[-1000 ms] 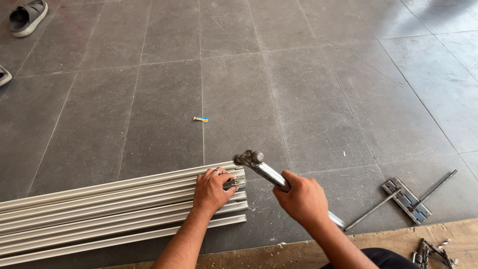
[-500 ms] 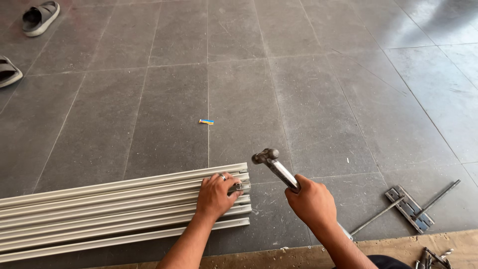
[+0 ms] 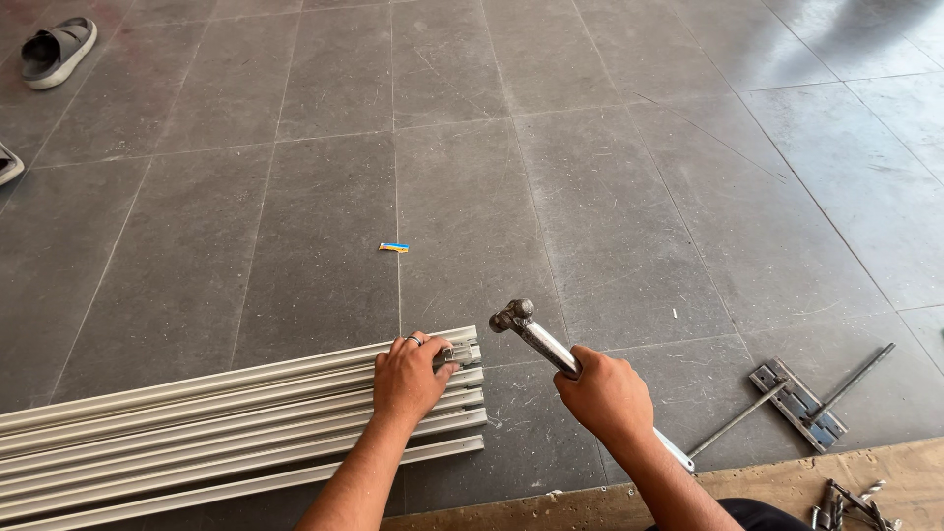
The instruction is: The person assembles metal frame components by first aligning several long metal bars on the floor. They use a hammer to tap small metal brackets onto the ends of the bars. Then, they use a power drill to drive screws into the brackets, securing them to the bars.
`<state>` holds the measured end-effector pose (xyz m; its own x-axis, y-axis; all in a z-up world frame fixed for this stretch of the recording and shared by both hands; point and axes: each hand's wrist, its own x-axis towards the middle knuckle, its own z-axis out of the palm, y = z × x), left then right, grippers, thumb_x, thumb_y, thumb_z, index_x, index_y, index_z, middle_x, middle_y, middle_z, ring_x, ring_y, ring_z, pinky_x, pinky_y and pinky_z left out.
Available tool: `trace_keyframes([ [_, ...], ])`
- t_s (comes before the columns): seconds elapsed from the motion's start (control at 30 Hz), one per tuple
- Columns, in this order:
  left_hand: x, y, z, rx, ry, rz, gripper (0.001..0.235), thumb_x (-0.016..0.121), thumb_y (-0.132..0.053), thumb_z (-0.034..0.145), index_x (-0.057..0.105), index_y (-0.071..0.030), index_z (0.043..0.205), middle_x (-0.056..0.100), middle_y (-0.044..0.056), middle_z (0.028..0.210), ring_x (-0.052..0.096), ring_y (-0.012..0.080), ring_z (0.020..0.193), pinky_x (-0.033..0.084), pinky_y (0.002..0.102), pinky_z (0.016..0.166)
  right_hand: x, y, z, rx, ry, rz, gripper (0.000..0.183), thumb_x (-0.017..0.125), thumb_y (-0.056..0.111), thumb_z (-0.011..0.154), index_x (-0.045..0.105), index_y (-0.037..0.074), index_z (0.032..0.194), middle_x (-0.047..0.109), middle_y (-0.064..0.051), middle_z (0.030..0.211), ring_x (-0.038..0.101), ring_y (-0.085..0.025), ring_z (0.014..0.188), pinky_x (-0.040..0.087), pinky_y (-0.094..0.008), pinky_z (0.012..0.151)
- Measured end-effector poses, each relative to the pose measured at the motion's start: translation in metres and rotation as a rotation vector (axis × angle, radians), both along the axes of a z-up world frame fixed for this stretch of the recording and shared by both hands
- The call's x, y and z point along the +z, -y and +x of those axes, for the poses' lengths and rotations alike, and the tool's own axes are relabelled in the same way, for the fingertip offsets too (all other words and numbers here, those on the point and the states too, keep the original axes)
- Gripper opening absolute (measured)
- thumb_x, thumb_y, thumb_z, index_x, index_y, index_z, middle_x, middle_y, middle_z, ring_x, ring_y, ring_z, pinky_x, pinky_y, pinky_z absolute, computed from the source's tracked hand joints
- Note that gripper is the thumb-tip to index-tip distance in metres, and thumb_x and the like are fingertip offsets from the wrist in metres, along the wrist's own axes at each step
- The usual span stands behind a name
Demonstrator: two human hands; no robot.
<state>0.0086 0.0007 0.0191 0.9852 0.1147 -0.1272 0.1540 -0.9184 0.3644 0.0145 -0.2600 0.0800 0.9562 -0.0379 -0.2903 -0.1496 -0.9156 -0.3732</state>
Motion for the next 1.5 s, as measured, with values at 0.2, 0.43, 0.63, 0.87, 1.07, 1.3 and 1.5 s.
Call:
trace_keyframes([
  [0.2, 0.001, 0.001, 0.012, -0.057, -0.037, 0.02, 0.034, 0.084, -0.038, 0.081, 0.073, -0.025, 0.111, 0.068, -0.001, 0.115, 0.06, 0.0196, 0.115, 0.045, 0.044, 0.099, -0.001, 0.001, 0.003, 0.004, -0.022, -0.022, 0.017, 0.066, 0.031, 0.087, 0.071, 0.014, 0.091, 0.072, -0.01, 0.071, 0.071, -0.03, 0.065, 0.057, -0.045, 0.066],
  [0.43, -0.002, 0.002, 0.017, -0.097, 0.001, -0.024, 0.03, 0.085, -0.037, 0.081, 0.075, -0.023, 0.105, 0.07, -0.004, 0.106, 0.063, 0.0164, 0.108, 0.048, 0.04, 0.097, 0.0, 0.003, 0.005, -0.018, -0.065, -0.017, 0.017, 0.067, 0.031, 0.086, 0.072, 0.015, 0.091, 0.072, -0.009, 0.07, 0.071, -0.027, 0.065, 0.057, -0.044, 0.065],
  [0.63, -0.009, -0.002, 0.019, -0.123, 0.033, -0.027, 0.03, 0.086, -0.037, 0.08, 0.076, -0.023, 0.105, 0.071, -0.004, 0.103, 0.064, 0.0156, 0.105, 0.05, 0.038, 0.099, -0.006, 0.005, 0.008, -0.01, -0.074, -0.023, 0.018, 0.068, 0.032, 0.087, 0.073, 0.015, 0.092, 0.072, -0.007, 0.068, 0.071, -0.023, 0.061, 0.057, -0.041, 0.063],
  [0.87, -0.015, -0.003, 0.018, -0.149, 0.067, -0.004, 0.032, 0.084, -0.037, 0.081, 0.075, -0.022, 0.108, 0.07, -0.004, 0.108, 0.064, 0.0155, 0.104, 0.05, 0.038, 0.097, 0.003, -0.002, 0.006, 0.006, -0.124, -0.01, 0.018, 0.066, 0.033, 0.089, 0.073, 0.017, 0.095, 0.071, -0.006, 0.067, 0.07, -0.02, 0.059, 0.058, -0.038, 0.061],
  [1.07, -0.017, -0.004, 0.015, -0.161, 0.087, -0.02, 0.033, 0.083, -0.037, 0.082, 0.075, -0.022, 0.11, 0.07, -0.003, 0.11, 0.064, 0.0164, 0.105, 0.049, 0.039, 0.097, 0.023, -0.023, -0.003, 0.097, -0.112, 0.135, 0.041, 0.066, 0.051, 0.093, 0.069, 0.011, 0.102, 0.069, -0.007, 0.064, 0.066, -0.02, 0.056, 0.05, -0.039, 0.056],
  [1.3, -0.013, -0.005, 0.017, -0.149, 0.078, -0.044, 0.03, 0.083, -0.034, 0.081, 0.076, -0.022, 0.107, 0.07, -0.002, 0.111, 0.063, 0.0171, 0.106, 0.049, 0.04, 0.098, 0.039, -0.035, -0.022, 0.266, 0.264, 0.386, 0.041, 0.061, 0.039, 0.094, 0.059, 0.006, 0.118, 0.07, -0.009, 0.068, 0.067, -0.023, 0.053, 0.052, -0.043, 0.051],
  [1.5, -0.017, -0.006, 0.015, -0.162, 0.082, -0.008, 0.025, 0.082, -0.037, 0.084, 0.076, -0.018, 0.1, 0.072, -0.003, 0.109, 0.066, 0.0156, 0.106, 0.051, 0.038, 0.098, 0.031, -0.045, -0.021, 0.273, -0.145, -0.015, 0.038, 0.051, 0.046, 0.105, 0.056, 0.012, 0.12, 0.071, -0.011, 0.077, 0.066, -0.027, 0.064, 0.056, -0.047, 0.065],
])
